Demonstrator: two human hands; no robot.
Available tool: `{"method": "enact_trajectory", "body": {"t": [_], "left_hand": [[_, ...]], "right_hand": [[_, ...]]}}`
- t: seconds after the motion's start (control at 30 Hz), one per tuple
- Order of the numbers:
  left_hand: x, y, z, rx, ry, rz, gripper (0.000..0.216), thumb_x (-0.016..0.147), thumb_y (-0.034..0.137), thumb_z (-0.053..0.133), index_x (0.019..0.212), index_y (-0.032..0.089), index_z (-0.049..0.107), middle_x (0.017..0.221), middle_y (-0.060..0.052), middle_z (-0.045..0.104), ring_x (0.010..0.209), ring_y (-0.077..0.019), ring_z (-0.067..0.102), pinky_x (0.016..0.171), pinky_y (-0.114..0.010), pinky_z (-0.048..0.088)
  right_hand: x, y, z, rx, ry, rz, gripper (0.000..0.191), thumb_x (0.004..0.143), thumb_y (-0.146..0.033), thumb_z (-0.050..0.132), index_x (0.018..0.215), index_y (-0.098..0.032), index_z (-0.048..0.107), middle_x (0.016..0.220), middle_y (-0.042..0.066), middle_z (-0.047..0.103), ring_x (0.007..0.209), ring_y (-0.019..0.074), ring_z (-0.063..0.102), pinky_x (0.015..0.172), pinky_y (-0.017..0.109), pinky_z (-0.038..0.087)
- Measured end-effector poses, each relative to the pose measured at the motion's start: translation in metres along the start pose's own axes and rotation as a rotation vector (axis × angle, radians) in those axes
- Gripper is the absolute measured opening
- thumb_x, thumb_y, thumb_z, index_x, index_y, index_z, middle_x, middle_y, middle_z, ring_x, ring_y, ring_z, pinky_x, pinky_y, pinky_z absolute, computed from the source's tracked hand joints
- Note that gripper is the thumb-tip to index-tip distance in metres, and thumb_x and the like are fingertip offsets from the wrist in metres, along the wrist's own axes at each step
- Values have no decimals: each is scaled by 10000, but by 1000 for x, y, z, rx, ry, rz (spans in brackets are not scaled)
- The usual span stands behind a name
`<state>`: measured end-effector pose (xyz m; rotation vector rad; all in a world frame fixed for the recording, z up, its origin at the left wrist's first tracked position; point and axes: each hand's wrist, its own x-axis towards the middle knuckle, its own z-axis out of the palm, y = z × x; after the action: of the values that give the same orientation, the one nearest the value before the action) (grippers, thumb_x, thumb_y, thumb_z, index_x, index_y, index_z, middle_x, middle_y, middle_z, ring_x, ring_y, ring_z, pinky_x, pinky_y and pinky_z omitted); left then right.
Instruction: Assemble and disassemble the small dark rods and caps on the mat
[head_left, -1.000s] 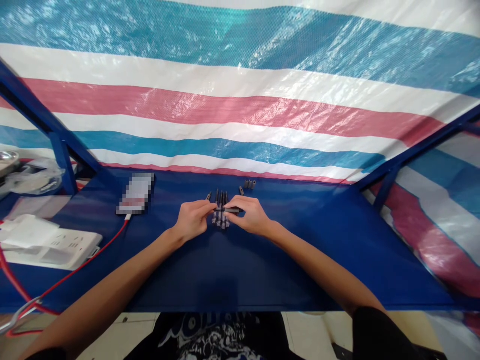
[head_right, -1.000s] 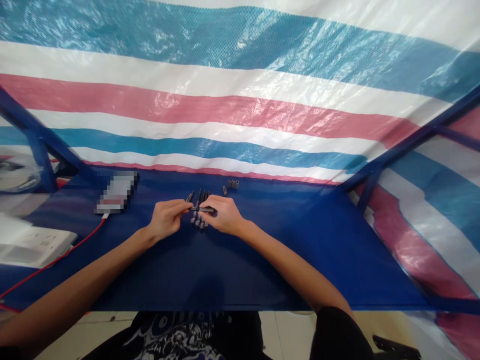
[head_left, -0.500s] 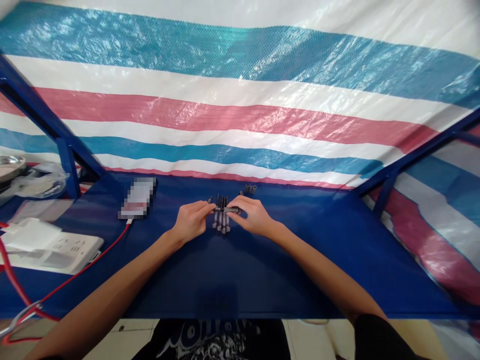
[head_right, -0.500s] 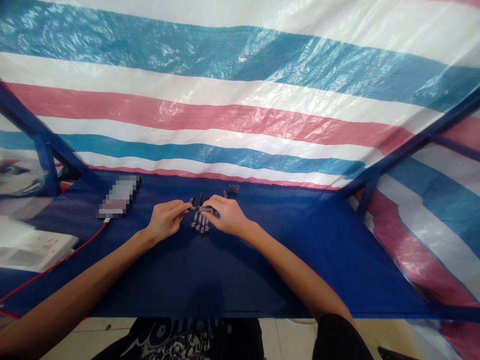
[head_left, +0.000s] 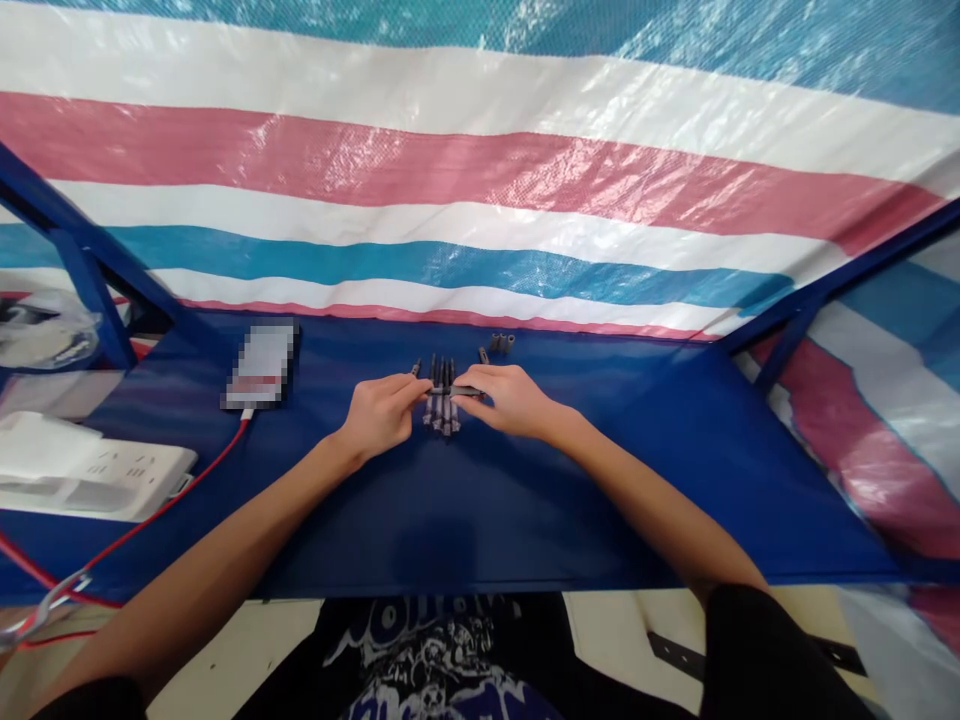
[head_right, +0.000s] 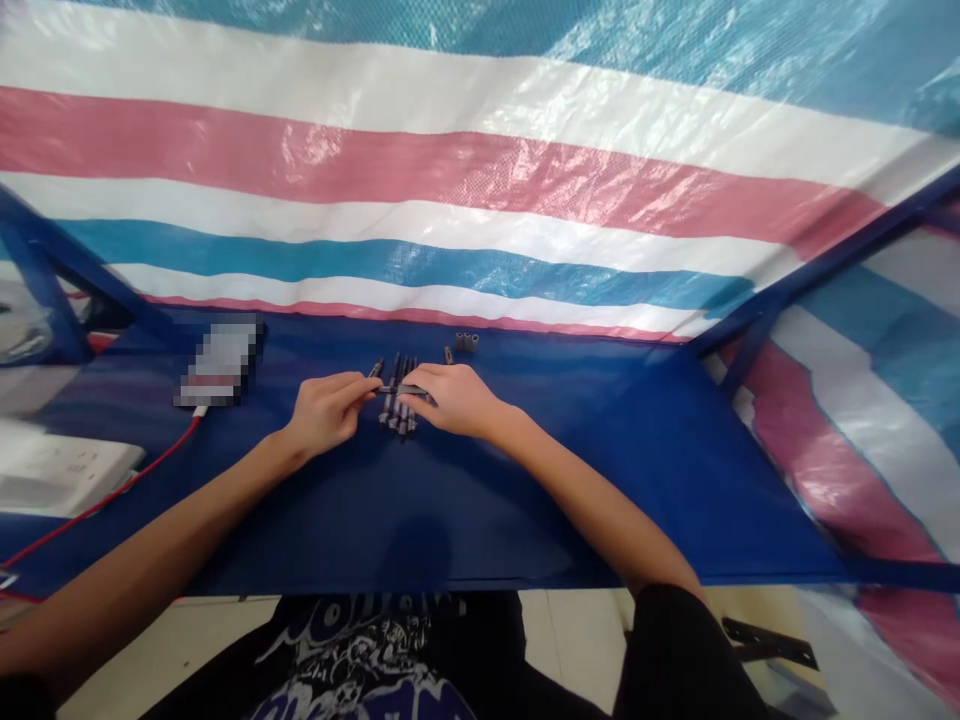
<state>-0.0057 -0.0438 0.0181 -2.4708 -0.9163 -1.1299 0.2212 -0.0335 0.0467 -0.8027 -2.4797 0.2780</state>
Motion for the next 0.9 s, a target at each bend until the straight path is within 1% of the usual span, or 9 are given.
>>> {"method": "enact_trajectory", "body": {"t": [0.2,0.3,0.43,0.53,0.63,0.7,0.8,0.9], "left_hand": [[-1,-1,-1,4,-15,10,236,873,136,439,892,136,674,753,-49,702,646,-142,655,560,-226,491],[0,0,-1,3,-8,-6,240,872,137,437,886,140,677,761,-49,709,631,-136,655,543,-217,484],[0,5,-1,-16,18,-71,256,847,114,431,867,152,684,755,-40,716,632,-131,661,543,-208,481],[1,11,-1,-42,10,-107,268,821,97,428,868,152,686,744,-35,716,624,-129,657,538,-208,476],[2,15,-2,-59,-8,-105,269,815,92,423,844,152,683,743,-33,714,610,-128,648,531,-208,467],[2,16,-2,-57,-17,-95,268,819,92,418,824,151,680,741,-35,711,596,-126,637,524,-208,456],[2,15,-1,-40,-61,-92,264,826,102,415,818,152,674,736,-35,701,587,-126,622,518,-211,439],[1,13,1,-20,-157,-93,256,837,112,415,828,158,666,718,-29,684,594,-128,611,532,-218,434]], "right_hand": [[1,-3,3,-90,-109,35,269,971,-327,448,992,-145,645,870,69,709,737,157,631,659,245,411],[3,-6,4,-86,-103,38,254,968,-306,458,967,-140,650,876,76,708,740,158,630,650,243,400],[4,-10,4,-57,-58,64,234,960,-274,464,940,-134,650,856,80,702,721,154,614,646,243,389],[4,-13,0,-52,-61,46,253,955,-271,458,853,-139,647,799,65,684,686,143,585,630,239,368],[4,-16,-4,-77,-96,40,270,934,-252,472,740,-142,625,696,39,641,614,125,532,596,237,331],[4,-18,-5,-92,-114,47,269,919,-234,479,705,-142,615,661,30,621,585,116,504,583,238,310],[4,-19,-2,-109,-136,70,253,902,-215,490,702,-137,624,655,33,626,581,116,495,582,243,295],[4,-17,2,-136,-163,112,225,892,-212,508,730,-131,642,683,47,651,605,127,518,596,251,295]]}}
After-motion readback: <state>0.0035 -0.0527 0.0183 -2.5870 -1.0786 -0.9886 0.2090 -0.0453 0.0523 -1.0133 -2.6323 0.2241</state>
